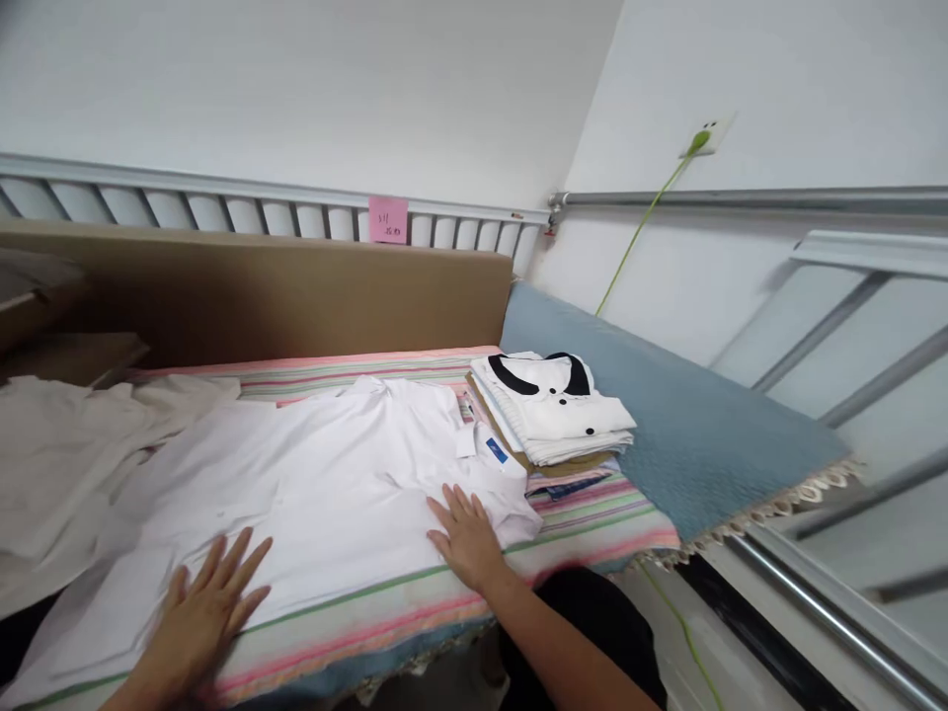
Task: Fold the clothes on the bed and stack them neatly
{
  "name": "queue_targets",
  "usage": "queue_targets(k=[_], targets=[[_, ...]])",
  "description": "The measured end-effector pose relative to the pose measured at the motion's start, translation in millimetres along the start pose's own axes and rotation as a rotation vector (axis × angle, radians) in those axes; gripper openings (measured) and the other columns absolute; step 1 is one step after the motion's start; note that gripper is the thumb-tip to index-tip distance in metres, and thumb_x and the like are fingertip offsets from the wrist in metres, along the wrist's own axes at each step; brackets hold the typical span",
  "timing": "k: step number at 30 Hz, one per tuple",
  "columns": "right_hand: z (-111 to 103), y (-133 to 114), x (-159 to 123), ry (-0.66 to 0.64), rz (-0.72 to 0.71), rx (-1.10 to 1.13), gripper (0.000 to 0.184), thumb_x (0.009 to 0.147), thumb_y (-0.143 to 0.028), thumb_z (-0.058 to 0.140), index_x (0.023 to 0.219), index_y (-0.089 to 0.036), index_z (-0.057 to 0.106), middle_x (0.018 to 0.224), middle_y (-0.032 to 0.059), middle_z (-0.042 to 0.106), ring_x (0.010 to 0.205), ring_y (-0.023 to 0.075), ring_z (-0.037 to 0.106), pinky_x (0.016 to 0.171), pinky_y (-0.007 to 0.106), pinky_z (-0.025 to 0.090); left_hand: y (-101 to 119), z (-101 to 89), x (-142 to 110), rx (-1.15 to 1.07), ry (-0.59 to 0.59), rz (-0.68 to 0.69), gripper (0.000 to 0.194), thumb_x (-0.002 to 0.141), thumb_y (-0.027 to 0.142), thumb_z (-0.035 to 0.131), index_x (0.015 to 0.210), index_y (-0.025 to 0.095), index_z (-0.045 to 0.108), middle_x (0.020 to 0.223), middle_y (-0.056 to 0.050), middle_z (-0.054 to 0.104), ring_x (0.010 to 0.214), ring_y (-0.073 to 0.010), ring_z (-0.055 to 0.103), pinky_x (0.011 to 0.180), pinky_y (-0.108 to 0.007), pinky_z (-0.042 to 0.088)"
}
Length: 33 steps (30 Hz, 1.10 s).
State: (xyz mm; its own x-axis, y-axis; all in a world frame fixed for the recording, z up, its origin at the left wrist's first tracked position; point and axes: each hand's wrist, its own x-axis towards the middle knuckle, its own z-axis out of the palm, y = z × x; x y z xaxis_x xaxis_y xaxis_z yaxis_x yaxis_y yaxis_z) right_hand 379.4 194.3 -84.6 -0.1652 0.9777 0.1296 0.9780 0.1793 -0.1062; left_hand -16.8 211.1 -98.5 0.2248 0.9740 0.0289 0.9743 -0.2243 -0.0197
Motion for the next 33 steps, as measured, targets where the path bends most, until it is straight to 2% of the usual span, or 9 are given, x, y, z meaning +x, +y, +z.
queue_targets(k=[6,12,16,20,23,25,28,31,33], targets=[[-1,2,0,0.001,-0.008,0.080,0.049,0.091,-0.048,0.038,0.138,-0.035,0.035,0.149,0.0028,0.028,0.137,0.0242,0.022,0.110,0.050,0.021,-2,-7.9,-1,0.001,-0.017,-0.037,0.052,0.086,0.049,0.035,0.136,0.039,0.028,0.150,0.003,0.019,0.140,-0.0301,0.008,0.109,-0.060,0.012],[5,35,-17,0.085,-0.013,0.070,0.048,0.091,-0.049,0.036,0.137,-0.035,0.039,0.147,0.0028,0.032,0.136,0.0251,0.026,0.110,0.051,0.023,3,-16.7,-4,0.003,-0.047,-0.038,0.051,0.088,0.049,0.030,0.137,0.038,0.026,0.150,0.002,0.018,0.139,-0.0296,0.009,0.109,-0.060,0.012],[11,47,-25,0.106,-0.030,0.086,0.047,0.090,-0.050,0.037,0.136,-0.037,0.040,0.145,0.0015,0.034,0.135,0.0251,0.028,0.110,0.049,0.026,7,-30.2,-2,0.004,-0.129,-0.061,0.052,0.087,0.046,0.031,0.138,0.037,0.027,0.151,-0.001,0.020,0.139,-0.0321,0.010,0.107,-0.063,0.016],[18,49,-23,0.078,0.001,0.097,0.047,0.088,-0.049,0.038,0.134,-0.038,0.043,0.144,0.0002,0.034,0.134,0.0253,0.029,0.109,0.049,0.028,32,-58.1,11,0.000,-0.164,-0.142,0.060,0.080,0.029,0.046,0.138,0.031,0.032,0.150,-0.005,0.024,0.137,-0.0356,0.018,0.104,-0.064,0.021],[12,49,-13,0.021,0.043,0.099,0.047,0.083,-0.046,0.047,0.128,-0.038,0.051,0.140,0.0027,0.041,0.130,0.0275,0.037,0.106,0.049,0.034,63,-72.6,32,-0.124,-0.067,-0.039,0.058,0.082,0.032,0.045,0.139,0.032,0.031,0.151,-0.003,0.022,0.139,-0.0305,0.016,0.107,-0.060,0.021],[-6,48,2,-0.050,0.021,0.094,0.040,0.080,-0.042,0.051,0.118,-0.036,0.061,0.130,0.0060,0.054,0.121,0.0284,0.049,0.101,0.046,0.039,81,-70.0,47,-0.217,-0.024,0.075,0.054,0.085,0.039,0.041,0.138,0.034,0.031,0.151,-0.003,0.022,0.139,-0.0293,0.015,0.108,-0.060,0.021],[-55,35,44,-0.069,-0.068,0.073,0.032,0.083,-0.035,0.043,0.101,-0.030,0.070,0.105,0.0072,0.069,0.100,0.0259,0.062,0.092,0.042,0.045,98,-48.7,66,-0.324,0.018,0.168,0.053,0.088,0.046,0.037,0.139,0.034,0.031,0.151,-0.004,0.022,0.139,-0.0305,0.016,0.108,-0.062,0.020],[-102,6,113,-0.028,-0.086,0.000,0.034,0.085,-0.028,0.040,0.102,-0.023,0.069,0.104,0.0081,0.069,0.098,0.0249,0.062,0.089,0.039,0.044,107,-22.6,76,-0.409,0.072,0.251,0.057,0.086,0.052,0.040,0.139,0.037,0.026,0.150,-0.005,0.022,0.138,-0.0328,0.017,0.106,-0.066,0.021],[-115,-17,169,-0.021,-0.096,-0.067,0.033,0.084,-0.026,0.043,0.106,-0.021,0.067,0.109,0.0075,0.067,0.101,0.0237,0.061,0.091,0.036,0.042,113,-8.1,81,-0.423,0.130,0.323,0.061,0.083,0.056,0.043,0.139,0.039,0.026,0.150,-0.006,0.023,0.136,-0.0349,0.020,0.104,-0.068,0.025]])
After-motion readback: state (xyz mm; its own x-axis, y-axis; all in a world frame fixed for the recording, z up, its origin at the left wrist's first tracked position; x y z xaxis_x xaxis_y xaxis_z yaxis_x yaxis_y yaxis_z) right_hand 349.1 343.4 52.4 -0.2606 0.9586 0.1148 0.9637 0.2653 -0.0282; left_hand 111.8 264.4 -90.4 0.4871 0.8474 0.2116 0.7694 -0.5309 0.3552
